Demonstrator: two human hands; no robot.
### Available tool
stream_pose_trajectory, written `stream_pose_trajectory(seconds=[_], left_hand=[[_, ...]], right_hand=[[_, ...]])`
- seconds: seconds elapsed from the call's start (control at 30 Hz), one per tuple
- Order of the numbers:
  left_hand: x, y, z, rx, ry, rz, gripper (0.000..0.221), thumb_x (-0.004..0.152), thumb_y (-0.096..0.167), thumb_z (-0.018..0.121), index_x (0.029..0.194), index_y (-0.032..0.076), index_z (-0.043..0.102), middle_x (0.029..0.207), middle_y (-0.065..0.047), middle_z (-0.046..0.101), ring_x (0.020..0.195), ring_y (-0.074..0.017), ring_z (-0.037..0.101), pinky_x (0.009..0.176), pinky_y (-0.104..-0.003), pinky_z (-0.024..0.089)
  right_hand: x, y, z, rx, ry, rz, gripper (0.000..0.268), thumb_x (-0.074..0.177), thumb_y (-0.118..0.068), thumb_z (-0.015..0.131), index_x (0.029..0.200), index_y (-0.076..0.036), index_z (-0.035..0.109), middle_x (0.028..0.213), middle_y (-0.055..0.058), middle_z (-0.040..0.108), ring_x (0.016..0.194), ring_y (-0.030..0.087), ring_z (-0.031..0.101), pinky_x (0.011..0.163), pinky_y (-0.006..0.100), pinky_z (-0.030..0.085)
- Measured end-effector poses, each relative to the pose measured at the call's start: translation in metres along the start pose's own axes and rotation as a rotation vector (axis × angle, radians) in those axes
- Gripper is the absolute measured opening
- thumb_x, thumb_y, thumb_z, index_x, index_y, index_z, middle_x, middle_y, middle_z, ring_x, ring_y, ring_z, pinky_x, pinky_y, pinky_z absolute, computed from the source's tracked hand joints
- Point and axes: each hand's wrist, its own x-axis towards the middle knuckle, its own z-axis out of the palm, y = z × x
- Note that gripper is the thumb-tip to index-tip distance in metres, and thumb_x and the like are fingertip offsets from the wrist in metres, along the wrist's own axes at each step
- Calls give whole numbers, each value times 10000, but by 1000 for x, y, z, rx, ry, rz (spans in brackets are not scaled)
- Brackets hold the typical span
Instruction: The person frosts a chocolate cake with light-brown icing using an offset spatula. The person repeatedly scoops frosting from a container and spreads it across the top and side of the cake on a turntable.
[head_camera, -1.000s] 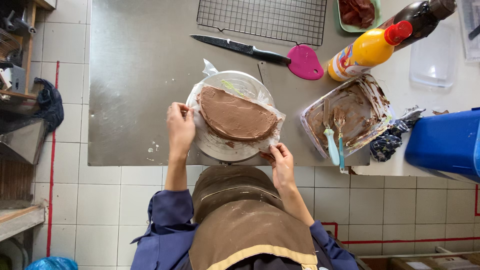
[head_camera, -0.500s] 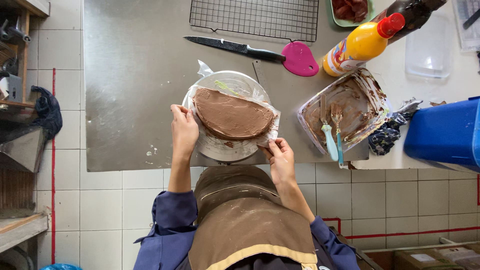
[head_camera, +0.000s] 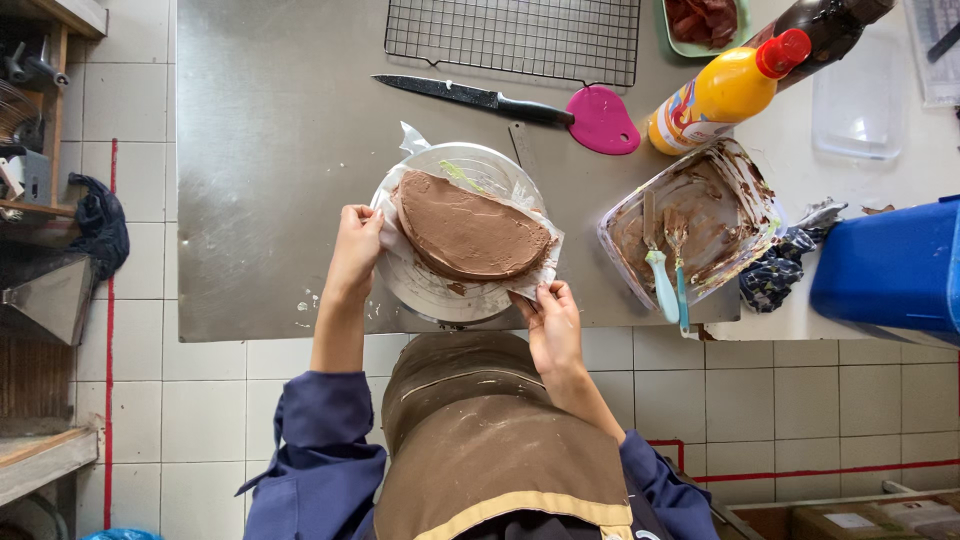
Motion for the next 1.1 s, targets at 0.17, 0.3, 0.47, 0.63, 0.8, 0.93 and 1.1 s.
stream_pose_trajectory(seconds=[0.17, 0.3, 0.47, 0.63, 0.8, 0.93, 1.1], left_hand=[[2, 10, 6, 16, -12, -101, 175, 1036, 199, 536, 1098, 54, 461, 952, -44, 548, 790, -88, 512, 689, -252, 478], [8, 13, 7, 59, -34, -72, 193, 1053, 207, 554, 1107, 42, 469, 955, -55, 532, 795, -108, 485, 687, -273, 457], [15, 20, 10, -12, -53, -144, 196, 1042, 221, 532, 1112, 53, 457, 985, -72, 567, 827, -126, 545, 711, -295, 489], [13, 32, 18, -221, -37, -206, 387, 1033, 303, 589, 1250, 29, 424, 1185, -150, 579, 1048, -186, 589, 899, -352, 521], [-11, 58, 22, -338, -12, -240, 459, 993, 351, 558, 1295, 63, 366, 1266, -124, 556, 1166, -197, 593, 972, -415, 524], [-15, 60, 19, -381, -141, -193, 479, 1009, 384, 480, 1323, 24, 525, 1310, -125, 610, 1165, -203, 616, 968, -405, 520], [-18, 57, 20, -431, -169, -191, 557, 1058, 444, 462, 1383, 1, 554, 1376, -129, 611, 1238, -212, 615, 1062, -388, 502]], right_hand=[[1, -1, 0, 55, 31, 60, 66, 1058, -49, 426, 1033, -20, 480, 1111, 171, 641, 1075, 278, 660, 1046, 513, 485], [0, -1, 2, 130, 54, 116, 125, 1059, -72, 406, 1110, 7, 487, 1184, 209, 635, 1152, 326, 641, 1070, 513, 461], [-1, -1, 2, 180, 29, 177, 302, 1065, -125, 429, 1269, 80, 518, 1262, 231, 627, 1194, 336, 623, 1099, 483, 434], [-4, -3, 5, 284, 11, 218, 356, 1061, -174, 459, 1285, 100, 500, 1254, 234, 634, 1213, 341, 621, 1124, 471, 407], [-21, -13, 20, 370, 39, 232, 479, 1036, -253, 434, 1383, 78, 424, 1384, 226, 542, 1315, 345, 530, 1159, 492, 351], [-27, -22, 31, 467, 31, 263, 587, 1039, -328, 389, 1424, 115, 377, 1435, 257, 503, 1350, 376, 492, 1168, 495, 316], [-29, -30, 36, 485, -13, 252, 685, 1058, -418, 335, 1467, 131, 355, 1452, 271, 468, 1379, 364, 447, 1189, 495, 293]])
